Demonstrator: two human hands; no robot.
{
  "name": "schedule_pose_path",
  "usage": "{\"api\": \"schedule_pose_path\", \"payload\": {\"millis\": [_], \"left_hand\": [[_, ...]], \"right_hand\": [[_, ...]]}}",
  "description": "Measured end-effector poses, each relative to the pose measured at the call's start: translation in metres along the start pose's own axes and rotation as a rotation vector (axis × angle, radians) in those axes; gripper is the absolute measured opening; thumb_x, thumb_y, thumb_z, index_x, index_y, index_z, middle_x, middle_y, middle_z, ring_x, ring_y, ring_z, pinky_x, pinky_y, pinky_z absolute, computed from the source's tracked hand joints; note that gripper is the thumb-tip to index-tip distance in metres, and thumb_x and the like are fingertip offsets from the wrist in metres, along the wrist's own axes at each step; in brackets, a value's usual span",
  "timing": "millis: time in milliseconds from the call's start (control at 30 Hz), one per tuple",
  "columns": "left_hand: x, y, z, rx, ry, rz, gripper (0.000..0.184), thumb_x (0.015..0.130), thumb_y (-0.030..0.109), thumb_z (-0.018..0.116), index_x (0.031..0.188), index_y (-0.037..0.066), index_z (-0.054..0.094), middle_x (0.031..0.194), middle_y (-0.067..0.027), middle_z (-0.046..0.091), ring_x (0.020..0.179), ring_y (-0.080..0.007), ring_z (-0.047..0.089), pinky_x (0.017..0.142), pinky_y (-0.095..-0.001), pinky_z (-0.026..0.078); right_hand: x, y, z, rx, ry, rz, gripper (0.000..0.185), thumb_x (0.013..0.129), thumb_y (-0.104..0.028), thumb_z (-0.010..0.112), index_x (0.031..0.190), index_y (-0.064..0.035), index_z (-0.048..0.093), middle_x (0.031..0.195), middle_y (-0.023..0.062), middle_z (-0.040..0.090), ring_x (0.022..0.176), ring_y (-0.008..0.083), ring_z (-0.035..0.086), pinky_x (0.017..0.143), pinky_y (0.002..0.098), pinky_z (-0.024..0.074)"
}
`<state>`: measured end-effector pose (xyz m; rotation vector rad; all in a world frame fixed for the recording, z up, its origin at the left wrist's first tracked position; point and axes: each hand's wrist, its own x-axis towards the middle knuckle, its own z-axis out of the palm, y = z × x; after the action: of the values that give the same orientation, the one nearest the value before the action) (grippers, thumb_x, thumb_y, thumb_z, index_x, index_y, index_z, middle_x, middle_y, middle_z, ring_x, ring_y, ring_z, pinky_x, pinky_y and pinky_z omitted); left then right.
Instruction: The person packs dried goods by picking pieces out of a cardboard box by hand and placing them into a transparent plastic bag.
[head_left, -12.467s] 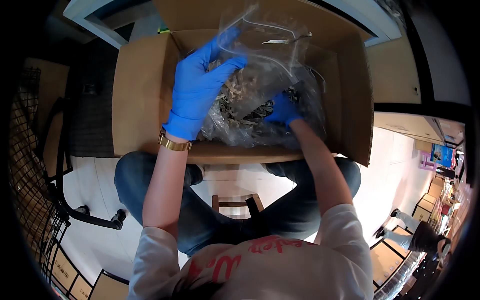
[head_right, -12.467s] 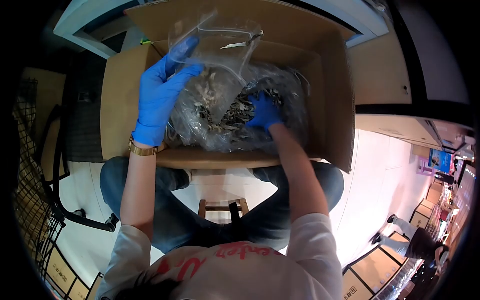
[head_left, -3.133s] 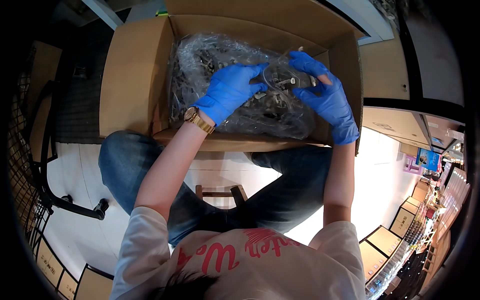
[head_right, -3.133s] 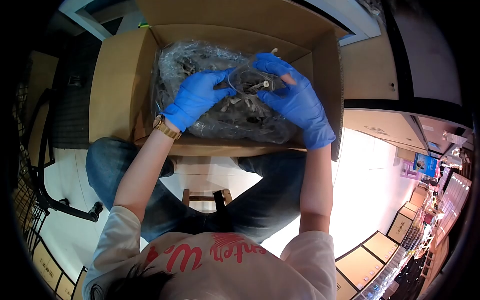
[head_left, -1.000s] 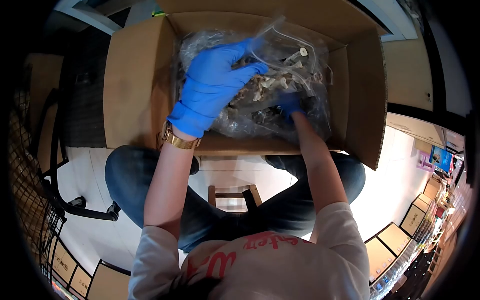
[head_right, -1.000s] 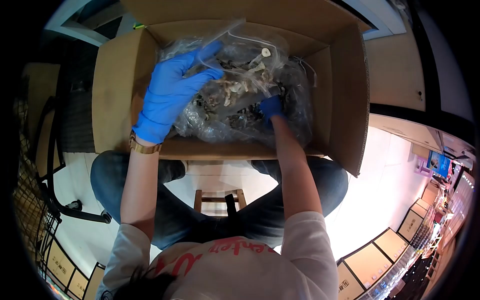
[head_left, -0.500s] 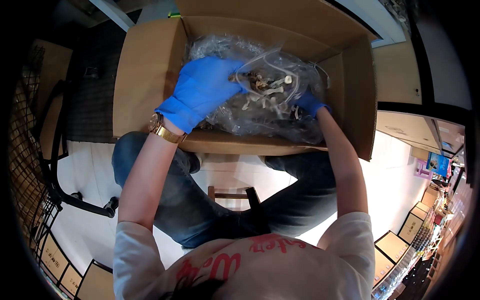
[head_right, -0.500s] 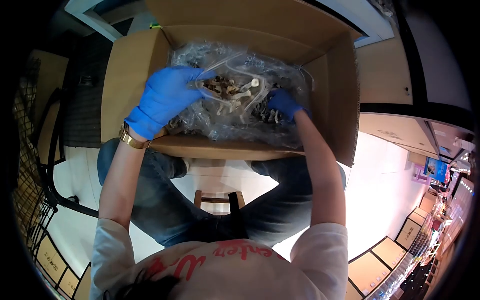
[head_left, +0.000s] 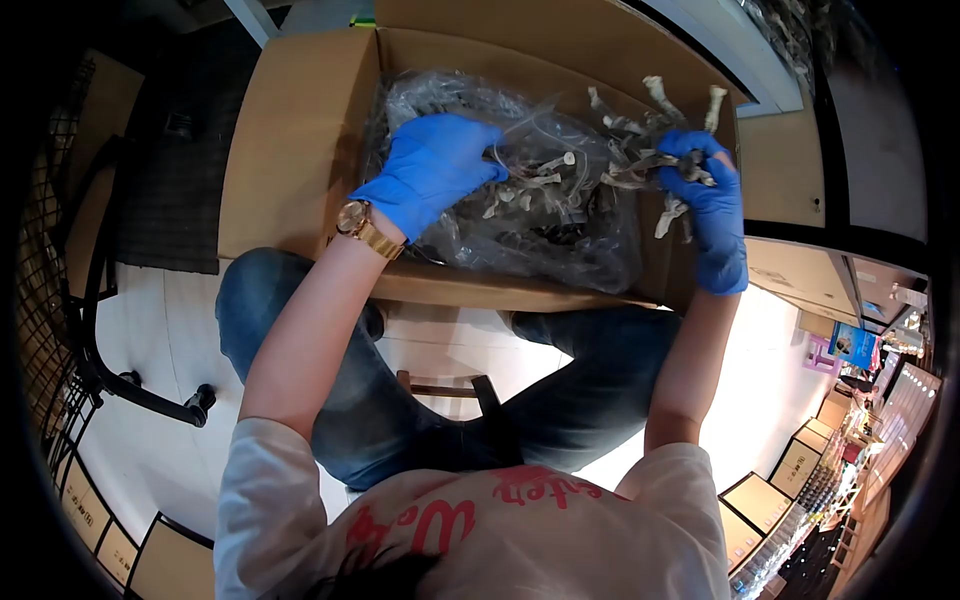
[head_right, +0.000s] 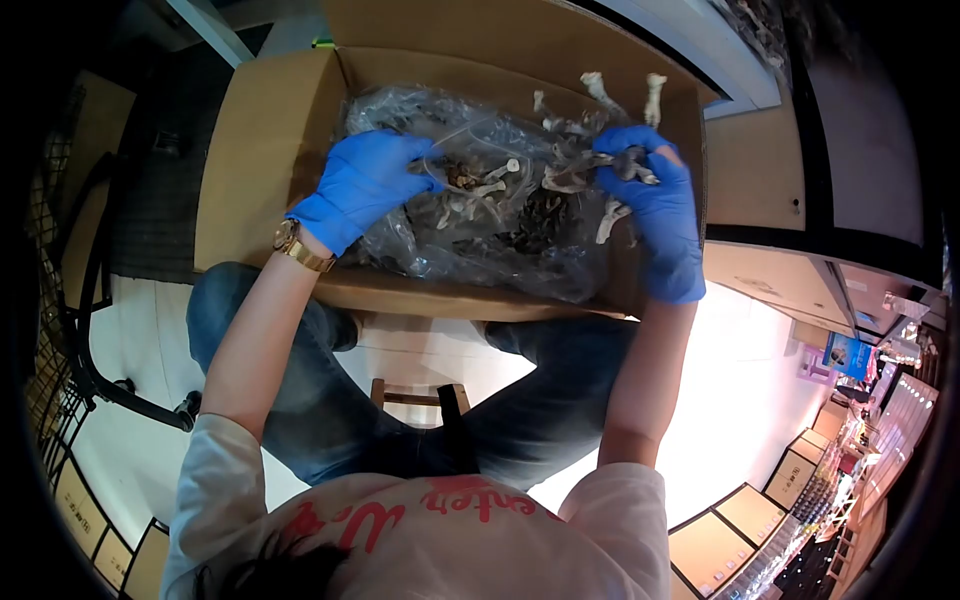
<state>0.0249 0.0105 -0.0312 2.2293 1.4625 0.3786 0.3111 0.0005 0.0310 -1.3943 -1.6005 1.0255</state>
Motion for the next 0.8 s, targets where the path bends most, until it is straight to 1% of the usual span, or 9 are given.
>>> {"api": "schedule_pose_path", "payload": {"millis": [33, 100, 167, 200, 233, 400, 567, 700, 800], "left_hand": [[0.0, 0.001, 0.002, 0.014, -0.026, 0.001, 0.028, 0.077, 0.037, 0.068, 0.092, 0.013, 0.067, 0.081, -0.0104, 0.066, 0.079, -0.0305, 0.065, 0.068, -0.0421, 0.05], [0.001, 0.002, 0.005, 0.021, -0.014, 0.009, 0.028, 0.077, 0.037, 0.069, 0.092, 0.013, 0.067, 0.08, -0.0103, 0.066, 0.079, -0.0306, 0.064, 0.068, -0.0421, 0.05], [0.001, 0.003, 0.007, 0.026, -0.002, 0.017, 0.028, 0.077, 0.037, 0.069, 0.091, 0.013, 0.067, 0.08, -0.0102, 0.066, 0.08, -0.0308, 0.064, 0.067, -0.0421, 0.05], [0.001, 0.004, 0.007, 0.024, -0.007, 0.01, 0.028, 0.076, 0.037, 0.069, 0.091, 0.013, 0.067, 0.08, -0.0102, 0.066, 0.079, -0.0308, 0.064, 0.067, -0.0421, 0.05], [0.002, 0.005, 0.007, 0.021, -0.013, 0.004, 0.028, 0.076, 0.037, 0.069, 0.091, 0.013, 0.067, 0.08, -0.0102, 0.066, 0.079, -0.0309, 0.064, 0.067, -0.042, 0.05], [0.002, 0.004, 0.008, 0.019, 0.007, 0.018, 0.028, 0.076, 0.036, 0.069, 0.092, 0.013, 0.067, 0.081, -0.0105, 0.066, 0.079, -0.031, 0.064, 0.067, -0.042, 0.05], [0.003, 0.0, 0.008, 0.008, 0.029, -0.01, 0.027, 0.076, 0.035, 0.069, 0.092, 0.013, 0.067, 0.081, -0.011, 0.066, 0.08, -0.0311, 0.064, 0.067, -0.042, 0.05], [0.004, 0.0, 0.011, 0.015, 0.017, 0.014, 0.026, 0.077, 0.034, 0.069, 0.092, 0.014, 0.067, 0.082, -0.011, 0.066, 0.08, -0.031, 0.064, 0.068, -0.042, 0.051], [0.003, 0.004, 0.017, 0.053, 0.026, 0.067, 0.023, 0.077, 0.033, 0.068, 0.091, 0.014, 0.067, 0.081, -0.0102, 0.066, 0.079, -0.0306, 0.065, 0.068, -0.0417, 0.051]], "right_hand": [[-0.003, -0.004, -0.001, 0.054, 0.017, -0.106, 0.033, 0.067, 0.017, 0.064, 0.092, -0.0048, 0.061, 0.093, 0.0041, 0.06, 0.091, 0.0139, 0.057, 0.081, 0.0254, 0.048], [-0.005, -0.005, 0.005, 0.073, 0.061, -0.097, 0.032, 0.067, 0.016, 0.063, 0.091, -0.004, 0.06, 0.095, 0.0053, 0.061, 0.092, 0.0149, 0.057, 0.084, 0.027, 0.0468], [-0.003, 0.004, 0.013, 0.065, 0.075, -0.305, 0.031, 0.067, 0.015, 0.063, 0.091, -0.0041, 0.06, 0.096, 0.006, 0.061, 0.093, 0.0157, 0.058, 0.085, 0.0283, 0.0461], [-0.002, 0.004, 0.024, 0.114, 0.067, -0.311, 0.03, 0.068, 0.013, 0.064, 0.091, -0.0048, 0.06, 0.096, 0.0067, 0.061, 0.092, 0.0159, 0.058, 0.084, 0.0285, 0.0461], [0.0, 0.006, 0.028, 0.008, -0.003, -0.402, 0.029, 0.069, 0.013, 0.064, 0.091, -0.0055, 0.06, 0.097, 0.0064, 0.062, 0.093, 0.0163, 0.059, 0.085, 0.0288, 0.0461], [-0.009, -0.001, 0.031, -0.112, -0.21, -0.259, 0.029, 0.068, 0.011, 0.067, 0.091, -0.0056, 0.059, 0.095, 0.0054, 0.063, 0.092, 0.0163, 0.06, 0.086, 0.0288, 0.0467], [-0.006, 0.0, 0.001, -0.03, -0.223, -0.318, 0.031, 0.065, 0.01, 0.07, 0.09, -0.0052, 0.06, 0.093, 0.0056, 0.063, 0.088, 0.0161, 0.06, 0.084, 0.0279, 0.0468], [-0.01, -0.005, -0.01, -0.045, -0.168, -0.22, 0.029, 0.063, 0.01, 0.069, 0.088, -0.0045, 0.062, 0.089, 0.0056, 0.062, 0.084, 0.0158, 0.059, 0.08, 0.0286, 0.047], [-0.007, -0.002, -0.006, 0.035, -0.343, -0.174, 0.028, 0.066, 0.011, 0.065, 0.089, -0.0036, 0.062, 0.088, 0.0056, 0.062, 0.081, 0.0149, 0.058, 0.078, 0.0267, 0.0467]]}}
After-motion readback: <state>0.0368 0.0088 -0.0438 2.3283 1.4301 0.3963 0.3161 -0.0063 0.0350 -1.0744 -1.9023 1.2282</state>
